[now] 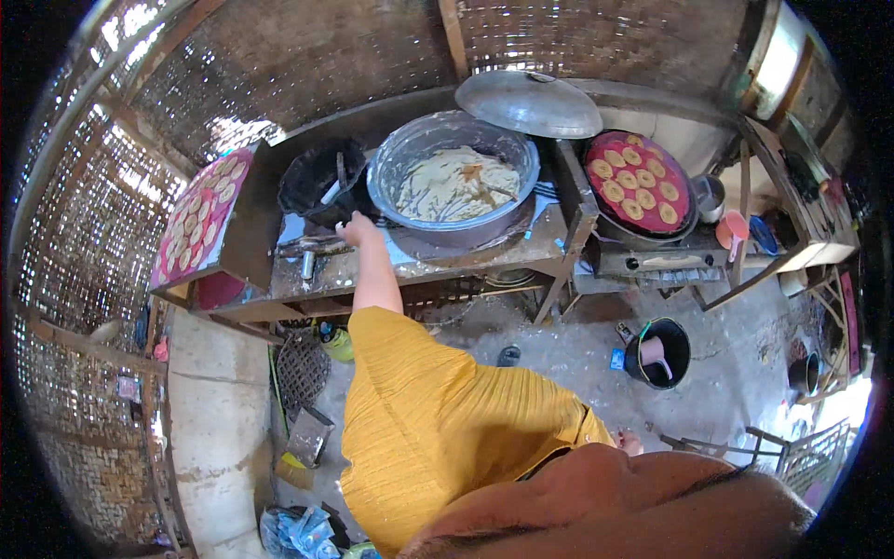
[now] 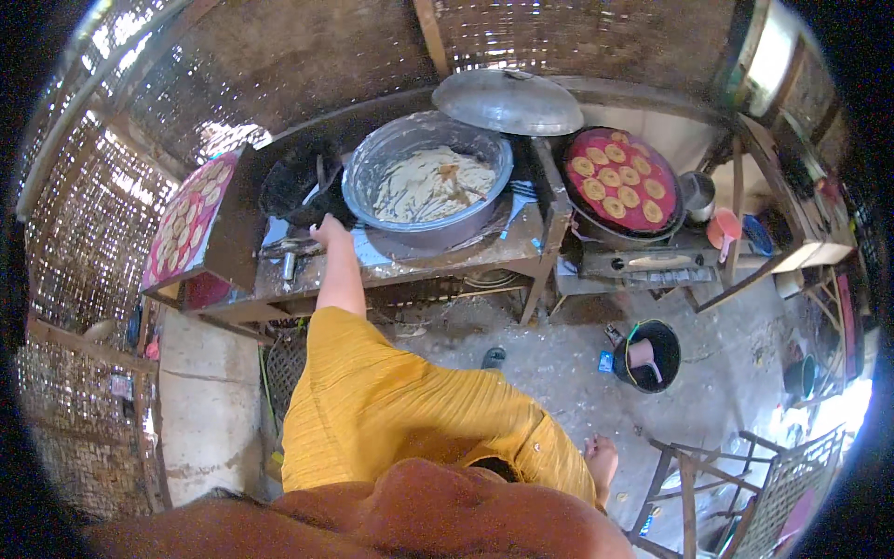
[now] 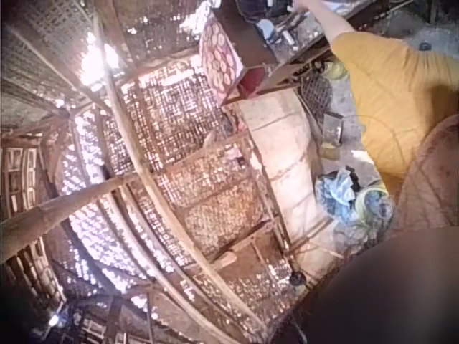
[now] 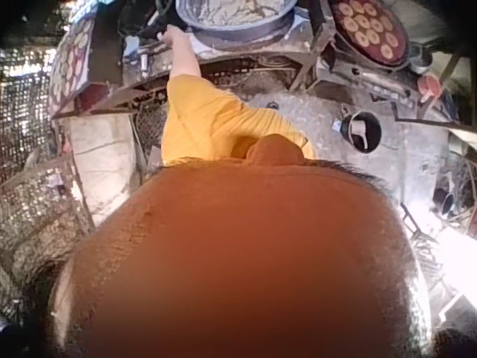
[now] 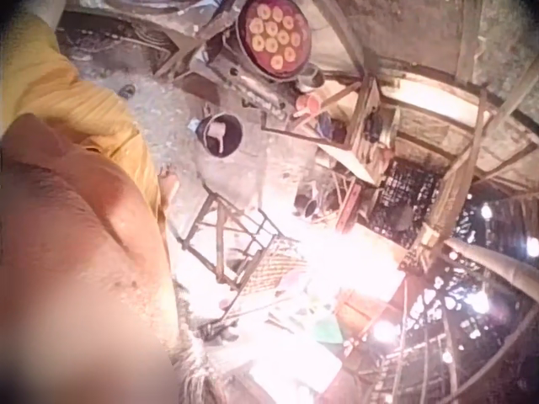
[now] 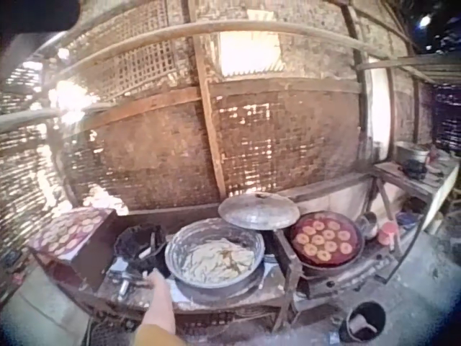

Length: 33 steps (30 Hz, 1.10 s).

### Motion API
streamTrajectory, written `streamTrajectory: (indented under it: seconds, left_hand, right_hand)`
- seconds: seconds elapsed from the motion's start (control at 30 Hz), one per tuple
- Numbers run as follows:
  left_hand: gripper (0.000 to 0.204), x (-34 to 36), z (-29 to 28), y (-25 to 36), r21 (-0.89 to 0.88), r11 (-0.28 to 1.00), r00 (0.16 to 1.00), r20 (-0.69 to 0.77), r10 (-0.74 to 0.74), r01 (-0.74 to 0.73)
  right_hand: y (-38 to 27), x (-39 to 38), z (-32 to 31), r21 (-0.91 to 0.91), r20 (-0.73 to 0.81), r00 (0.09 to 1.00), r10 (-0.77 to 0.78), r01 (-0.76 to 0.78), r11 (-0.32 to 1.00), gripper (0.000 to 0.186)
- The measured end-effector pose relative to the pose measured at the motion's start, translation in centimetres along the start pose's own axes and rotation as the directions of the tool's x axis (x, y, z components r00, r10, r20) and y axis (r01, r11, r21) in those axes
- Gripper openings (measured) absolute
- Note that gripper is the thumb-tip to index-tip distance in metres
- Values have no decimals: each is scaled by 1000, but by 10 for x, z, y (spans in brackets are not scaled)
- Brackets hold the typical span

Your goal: The person extrudes dough from a clear bag onto a round pink tray, using their fingers to shape the swirls. They refill the bag with dough from a large bowl using a spatula and transfer the prepared tray to a steaming pot.

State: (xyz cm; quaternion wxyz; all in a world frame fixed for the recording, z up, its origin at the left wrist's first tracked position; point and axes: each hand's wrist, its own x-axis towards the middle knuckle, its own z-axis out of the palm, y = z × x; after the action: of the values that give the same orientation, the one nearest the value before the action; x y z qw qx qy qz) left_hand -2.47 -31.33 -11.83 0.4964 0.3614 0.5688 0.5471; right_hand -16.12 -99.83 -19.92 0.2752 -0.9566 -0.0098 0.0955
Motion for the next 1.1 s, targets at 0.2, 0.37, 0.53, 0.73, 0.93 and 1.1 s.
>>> streamTrajectory:
  seconds: [0.2, 0.37, 0.53, 0.73, 0.93, 1.1]
  left_hand:
    - [34, -77, -4, 1, -286, 906, 923, 135, 361, -312]
    - [22, -191, -41, -12, -298, 769, 516, 600, 612, -565]
    - [21, -300, -52, -47, -438, 815, -116, 896, 428, -379]
    - [22, -350, -32, -112, -365, 861, -505, 849, 152, -355]
    - [33, -383, 17, -145, 692, 722, -500, 622, -602, -7]
    - [30, -397, 61, -179, 861, 469, -479, 502, -721, 197]
  right_hand:
    - [-26, 23, -21, -61, -72, 994, -86, 81, 995, 18]
    - [-46, 76, -28, -20, -106, 983, -151, 150, 988, 14]
    - [-46, 141, -48, -35, -174, 964, -200, 197, 980, 16]
    - [-62, 206, -97, 65, -317, 938, -138, 167, 984, 20]
    - [1, 291, -122, 711, -230, 919, 320, -67, 700, 24]
    - [43, 408, -178, 865, -196, 901, 388, -28, 500, 26]
